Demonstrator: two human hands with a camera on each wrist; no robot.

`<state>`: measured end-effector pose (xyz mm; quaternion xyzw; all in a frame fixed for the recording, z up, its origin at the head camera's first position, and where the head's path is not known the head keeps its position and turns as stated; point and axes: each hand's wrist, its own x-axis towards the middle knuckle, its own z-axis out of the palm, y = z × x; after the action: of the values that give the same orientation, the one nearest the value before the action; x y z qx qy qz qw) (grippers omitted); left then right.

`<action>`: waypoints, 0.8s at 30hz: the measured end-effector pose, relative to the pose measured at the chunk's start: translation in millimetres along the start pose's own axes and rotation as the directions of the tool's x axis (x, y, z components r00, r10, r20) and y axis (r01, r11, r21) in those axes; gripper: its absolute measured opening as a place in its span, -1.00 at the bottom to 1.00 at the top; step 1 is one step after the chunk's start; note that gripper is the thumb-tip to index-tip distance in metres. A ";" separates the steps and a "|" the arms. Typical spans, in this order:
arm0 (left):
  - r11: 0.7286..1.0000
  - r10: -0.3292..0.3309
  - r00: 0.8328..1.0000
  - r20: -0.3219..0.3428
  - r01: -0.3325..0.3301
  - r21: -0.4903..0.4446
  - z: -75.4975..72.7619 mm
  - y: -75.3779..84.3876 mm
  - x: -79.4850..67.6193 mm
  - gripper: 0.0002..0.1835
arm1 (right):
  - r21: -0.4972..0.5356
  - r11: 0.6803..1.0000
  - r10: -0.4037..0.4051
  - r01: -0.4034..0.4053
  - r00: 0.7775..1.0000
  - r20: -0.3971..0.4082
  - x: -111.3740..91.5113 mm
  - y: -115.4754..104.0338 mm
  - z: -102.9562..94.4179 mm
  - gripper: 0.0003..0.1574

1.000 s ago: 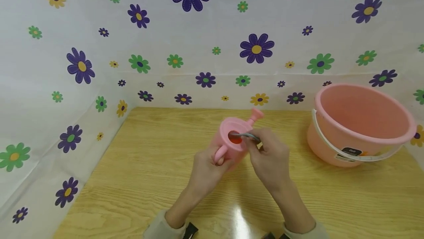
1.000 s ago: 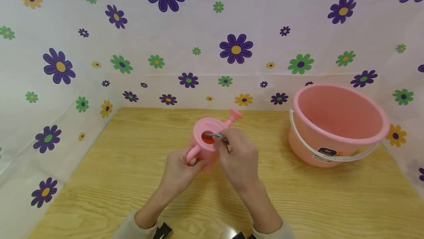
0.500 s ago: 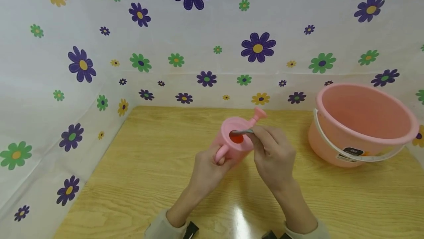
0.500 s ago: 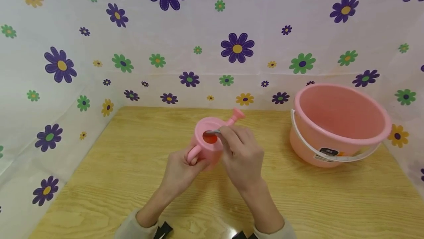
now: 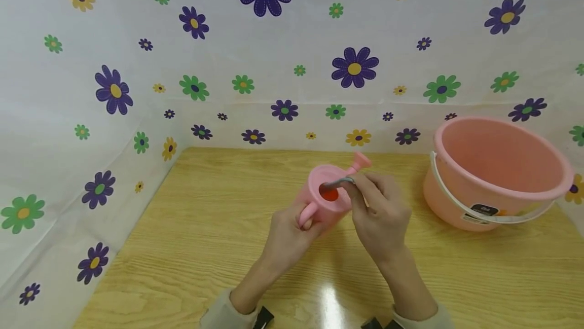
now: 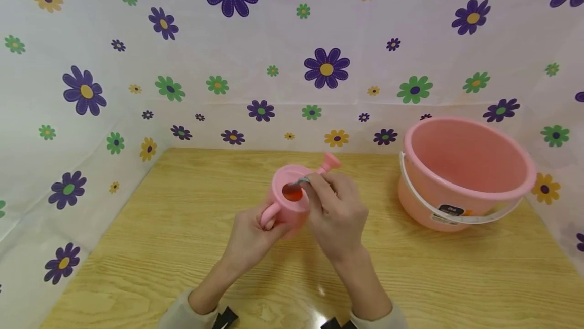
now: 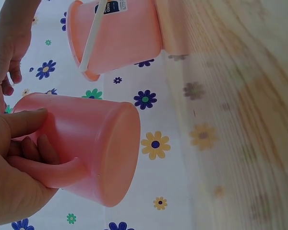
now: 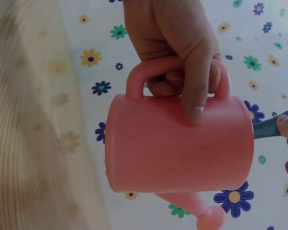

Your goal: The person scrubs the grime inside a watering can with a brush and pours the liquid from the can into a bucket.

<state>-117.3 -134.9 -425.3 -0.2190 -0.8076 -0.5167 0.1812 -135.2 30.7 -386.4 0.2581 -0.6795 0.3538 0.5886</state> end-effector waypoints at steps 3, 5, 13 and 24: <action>1.000 -0.007 1.000 0.002 0.007 -0.001 -0.2 1.5 0.3 -0.50 | 0.004 1.000 -0.006 0.006 1.000 -0.019 0.5 1.6 0.5 -0.79; 1.000 0.004 1.000 0.000 -0.004 0.003 -0.1 2.7 0.0 -0.51 | -0.013 1.000 -0.018 0.018 1.000 0.014 -1.3 3.3 1.8 -0.78; 1.000 0.017 1.000 0.002 -0.017 0.017 0.3 2.7 -0.1 -0.52 | -0.046 0.998 -0.039 0.044 0.994 0.101 -2.5 4.5 -2.4 -0.71; 1.000 -0.002 1.000 0.019 0.002 -0.001 1.0 3.4 0.2 -0.54 | -0.015 0.998 -0.051 0.053 0.990 0.135 -6.1 8.5 2.3 -0.73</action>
<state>-115.7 -132.7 -423.1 -0.2230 -0.8092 -0.5154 0.1729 -142.1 33.7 -394.0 0.2934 -0.7140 0.3137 0.5529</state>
